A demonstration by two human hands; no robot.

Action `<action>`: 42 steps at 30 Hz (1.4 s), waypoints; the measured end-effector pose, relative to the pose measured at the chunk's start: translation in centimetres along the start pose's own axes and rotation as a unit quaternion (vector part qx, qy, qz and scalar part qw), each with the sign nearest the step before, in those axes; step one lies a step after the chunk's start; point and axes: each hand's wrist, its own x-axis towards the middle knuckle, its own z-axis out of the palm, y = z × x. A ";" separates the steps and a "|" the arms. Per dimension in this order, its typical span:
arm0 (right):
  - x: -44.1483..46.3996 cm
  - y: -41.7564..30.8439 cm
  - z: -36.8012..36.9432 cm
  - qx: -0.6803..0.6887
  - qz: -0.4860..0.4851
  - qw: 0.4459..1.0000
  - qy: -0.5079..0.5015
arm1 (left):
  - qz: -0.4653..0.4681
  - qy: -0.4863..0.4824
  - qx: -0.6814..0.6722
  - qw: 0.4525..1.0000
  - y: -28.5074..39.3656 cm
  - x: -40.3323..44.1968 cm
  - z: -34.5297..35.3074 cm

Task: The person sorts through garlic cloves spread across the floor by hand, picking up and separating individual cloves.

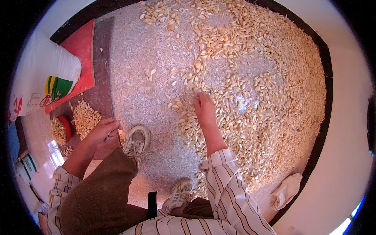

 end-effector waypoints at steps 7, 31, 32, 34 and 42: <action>1.4 -1.8 1.9 0.009 -0.066 0.994 -0.090 | 0.001 -0.020 -0.006 1.000 0.8 -0.5 0.7; -1.0 -0.3 1.2 -0.100 -0.071 0.990 -0.068 | -0.012 -0.032 -0.023 0.999 1.0 0.0 1.1; -1.0 -0.2 1.2 -0.115 -0.075 0.987 -0.089 | -0.015 -0.039 -0.033 0.999 1.1 -0.1 1.5; -0.9 -0.1 1.2 -0.124 -0.069 0.986 -0.084 | -0.011 -0.032 -0.041 0.999 1.1 -0.1 2.3; -1.8 -1.9 -0.3 -0.012 0.041 0.998 -0.047 | -0.029 -0.043 -0.051 0.997 1.9 0.9 4.4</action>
